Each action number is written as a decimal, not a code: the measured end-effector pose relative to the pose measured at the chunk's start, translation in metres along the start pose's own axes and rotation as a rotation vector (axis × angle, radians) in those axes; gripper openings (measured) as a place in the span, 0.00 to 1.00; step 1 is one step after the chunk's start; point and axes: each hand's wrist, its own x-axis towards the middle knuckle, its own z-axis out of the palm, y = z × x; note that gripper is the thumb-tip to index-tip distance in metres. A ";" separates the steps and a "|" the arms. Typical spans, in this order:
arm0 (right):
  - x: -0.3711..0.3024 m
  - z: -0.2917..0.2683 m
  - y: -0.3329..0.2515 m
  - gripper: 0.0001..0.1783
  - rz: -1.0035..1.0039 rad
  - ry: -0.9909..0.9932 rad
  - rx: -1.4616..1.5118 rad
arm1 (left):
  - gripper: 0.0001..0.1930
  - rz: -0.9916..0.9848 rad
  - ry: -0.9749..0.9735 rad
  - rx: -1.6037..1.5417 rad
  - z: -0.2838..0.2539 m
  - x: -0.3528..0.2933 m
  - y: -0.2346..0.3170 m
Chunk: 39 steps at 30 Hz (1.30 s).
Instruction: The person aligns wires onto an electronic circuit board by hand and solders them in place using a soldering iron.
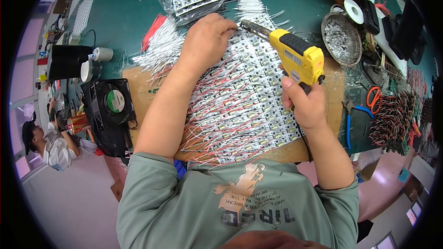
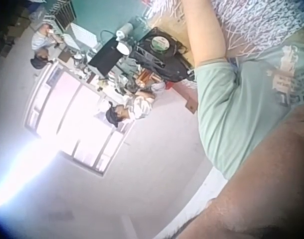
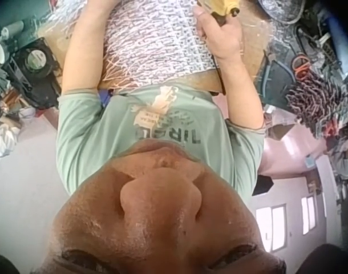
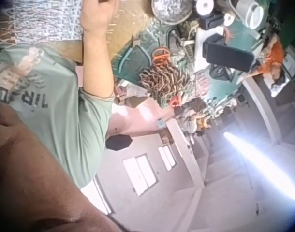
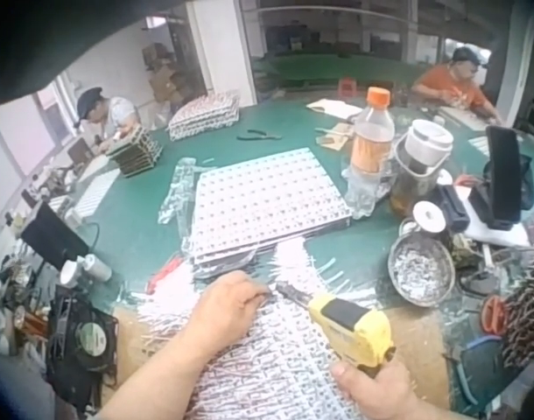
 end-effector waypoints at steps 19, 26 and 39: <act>-0.003 0.002 -0.001 0.20 -0.029 0.020 0.144 | 0.07 0.072 0.051 0.041 0.002 -0.002 0.000; -0.014 -0.006 0.002 0.19 -0.007 0.021 0.157 | 0.07 0.194 0.080 0.115 0.001 -0.006 0.008; -0.022 -0.004 0.005 0.23 0.001 0.020 0.107 | 0.07 0.224 0.034 0.133 0.001 -0.005 0.003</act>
